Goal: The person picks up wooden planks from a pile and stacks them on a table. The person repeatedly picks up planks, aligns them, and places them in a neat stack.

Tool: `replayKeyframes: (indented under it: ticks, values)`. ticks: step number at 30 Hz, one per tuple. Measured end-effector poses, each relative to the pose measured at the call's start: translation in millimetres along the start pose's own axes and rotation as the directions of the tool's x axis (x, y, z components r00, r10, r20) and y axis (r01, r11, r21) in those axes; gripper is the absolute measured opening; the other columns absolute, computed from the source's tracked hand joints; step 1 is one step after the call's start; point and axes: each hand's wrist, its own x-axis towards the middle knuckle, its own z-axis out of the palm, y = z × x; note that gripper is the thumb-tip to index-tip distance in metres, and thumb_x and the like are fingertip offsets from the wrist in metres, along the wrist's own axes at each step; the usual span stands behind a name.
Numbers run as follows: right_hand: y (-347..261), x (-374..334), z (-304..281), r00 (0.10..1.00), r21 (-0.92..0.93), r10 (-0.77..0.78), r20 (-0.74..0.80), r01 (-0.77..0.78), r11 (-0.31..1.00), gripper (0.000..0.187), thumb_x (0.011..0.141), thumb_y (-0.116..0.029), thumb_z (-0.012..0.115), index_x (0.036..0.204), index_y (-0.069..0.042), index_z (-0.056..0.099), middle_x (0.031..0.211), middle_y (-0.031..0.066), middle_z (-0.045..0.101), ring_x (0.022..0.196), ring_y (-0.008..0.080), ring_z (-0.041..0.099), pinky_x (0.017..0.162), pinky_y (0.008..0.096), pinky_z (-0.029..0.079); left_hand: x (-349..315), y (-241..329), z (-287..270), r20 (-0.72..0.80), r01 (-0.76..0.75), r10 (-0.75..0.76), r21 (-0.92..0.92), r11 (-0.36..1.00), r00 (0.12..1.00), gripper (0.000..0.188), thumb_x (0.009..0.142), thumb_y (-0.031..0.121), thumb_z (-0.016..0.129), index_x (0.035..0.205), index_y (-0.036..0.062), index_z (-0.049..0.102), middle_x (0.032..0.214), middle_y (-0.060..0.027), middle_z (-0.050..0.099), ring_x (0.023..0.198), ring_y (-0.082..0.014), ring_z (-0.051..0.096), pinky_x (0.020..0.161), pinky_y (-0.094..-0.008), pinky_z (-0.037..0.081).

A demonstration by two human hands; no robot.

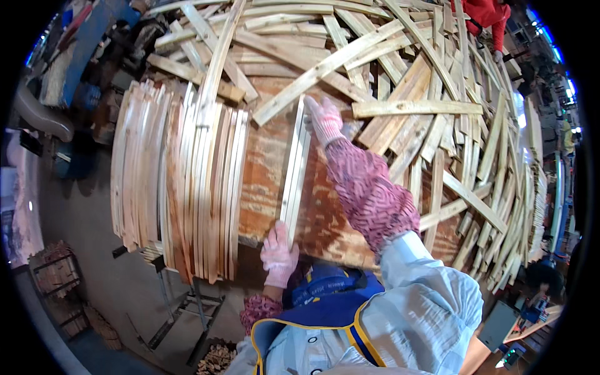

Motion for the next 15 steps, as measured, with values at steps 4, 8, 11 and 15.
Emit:
replayKeyframes:
  ticks: [4,8,11,15]
  values:
    - [-28,97,2,0.995,0.034,-0.006,-0.100,0.010,0.999,0.047,0.079,-0.033,0.074,0.105,0.004,0.063,0.088,0.0163,0.068,0.069,0.0230,0.067,0.058,0.0355,0.053,42,18,-48,-0.218,-0.164,0.179,0.083,0.983,0.959,0.080,0.076,0.044,0.070,0.141,0.0075,0.042,0.129,-0.0200,0.049,0.115,-0.0391,0.050,0.096,-0.0485,0.046]
    - [-6,40,0,0.987,-0.121,-0.162,0.024,0.163,0.979,0.055,0.080,-0.040,0.068,0.111,0.005,0.061,0.091,0.0189,0.067,0.078,0.0264,0.066,0.073,0.0391,0.053,133,65,-128,-0.419,-0.092,0.214,0.292,0.952,0.883,0.074,0.075,0.032,0.073,0.139,0.0077,0.045,0.128,-0.0194,0.052,0.117,-0.0379,0.050,0.101,-0.0472,0.043]
    - [38,-29,-3,0.897,-0.190,-0.344,0.277,0.402,0.896,0.046,0.084,-0.036,0.074,0.103,0.005,0.065,0.077,0.0094,0.065,0.067,0.0110,0.061,0.058,0.0301,0.053,177,86,-137,-0.319,-0.111,0.155,0.153,0.982,0.935,0.073,0.078,0.028,0.069,0.143,0.0110,0.041,0.127,-0.0180,0.054,0.110,-0.0348,0.055,0.094,-0.0444,0.046]
    - [22,18,-23,0.695,-0.440,-0.676,0.244,0.701,0.562,0.046,0.084,-0.040,0.070,0.122,-0.015,0.062,0.105,0.0056,0.067,0.084,0.0205,0.066,0.071,0.0300,0.054,174,31,-75,-0.255,-0.088,-0.017,-0.397,0.914,0.967,0.070,0.085,0.032,0.061,0.147,0.0126,0.034,0.125,-0.0186,0.059,0.089,-0.0334,0.067,0.071,-0.0412,0.054]
